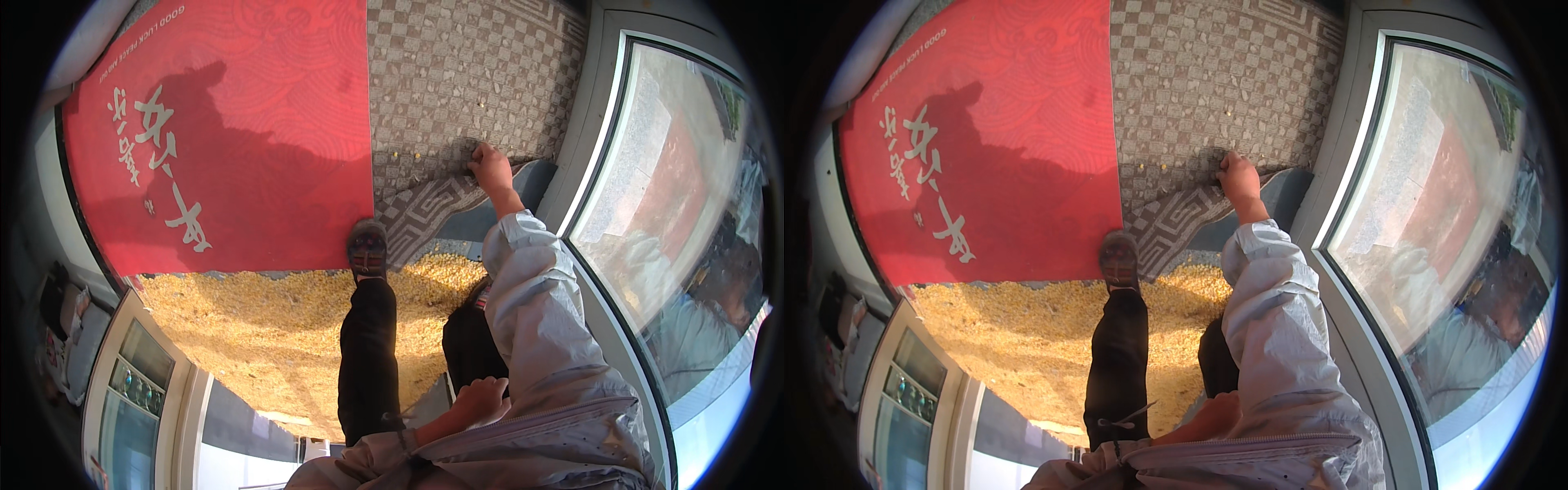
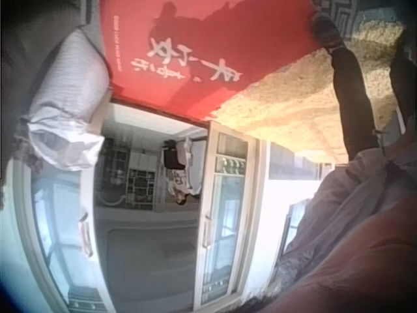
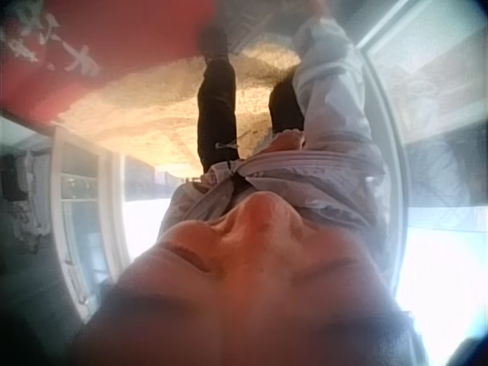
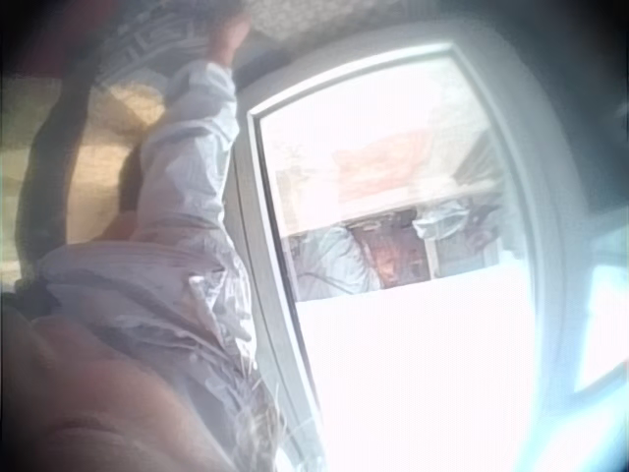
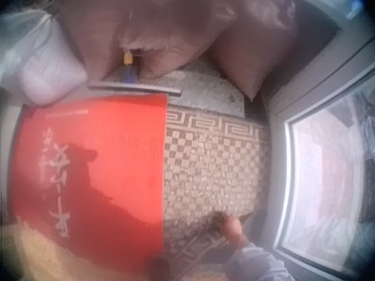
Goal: The person spreads corn kernels on a concrete surface outdoors, then moves indoors to spread kernels on a red mat inside a sunroom. The person uses both hands to distribute the kernels evenly across the surfaces.
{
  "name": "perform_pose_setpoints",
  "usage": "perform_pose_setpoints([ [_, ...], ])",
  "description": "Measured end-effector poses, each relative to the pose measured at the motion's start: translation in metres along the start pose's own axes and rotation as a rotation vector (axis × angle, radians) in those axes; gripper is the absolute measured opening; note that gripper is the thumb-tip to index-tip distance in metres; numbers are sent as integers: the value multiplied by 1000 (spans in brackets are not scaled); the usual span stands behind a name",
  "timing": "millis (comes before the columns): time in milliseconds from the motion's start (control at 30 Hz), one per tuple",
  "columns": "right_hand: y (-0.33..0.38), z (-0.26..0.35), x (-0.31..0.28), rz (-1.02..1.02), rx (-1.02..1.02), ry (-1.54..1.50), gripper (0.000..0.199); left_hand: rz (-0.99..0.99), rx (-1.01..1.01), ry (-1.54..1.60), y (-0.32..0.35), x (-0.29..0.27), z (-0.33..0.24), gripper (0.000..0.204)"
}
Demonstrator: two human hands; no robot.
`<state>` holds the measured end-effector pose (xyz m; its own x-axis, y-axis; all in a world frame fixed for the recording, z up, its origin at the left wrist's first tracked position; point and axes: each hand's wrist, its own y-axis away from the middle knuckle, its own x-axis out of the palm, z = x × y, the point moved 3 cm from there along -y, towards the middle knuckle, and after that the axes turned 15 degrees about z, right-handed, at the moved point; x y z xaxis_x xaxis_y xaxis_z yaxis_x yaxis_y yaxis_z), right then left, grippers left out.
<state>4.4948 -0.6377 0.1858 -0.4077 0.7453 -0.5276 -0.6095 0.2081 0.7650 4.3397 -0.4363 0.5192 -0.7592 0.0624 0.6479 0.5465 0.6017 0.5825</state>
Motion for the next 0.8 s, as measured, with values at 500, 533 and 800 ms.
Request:
perform_pose_setpoints([
  [500, 16, -10, 2, -67, 18, -57, 40, -48, 55, -23, 2, 9, 4, 40],
  [533, 11, -11, 1, -39, 29, 1, 38, -43, 58, -61, -4, 15, 8, 40],
  [800, 11, 4, 5, 69, 1, 130, 14, -65, 55, -46, -3, 18, 9, 42],
])
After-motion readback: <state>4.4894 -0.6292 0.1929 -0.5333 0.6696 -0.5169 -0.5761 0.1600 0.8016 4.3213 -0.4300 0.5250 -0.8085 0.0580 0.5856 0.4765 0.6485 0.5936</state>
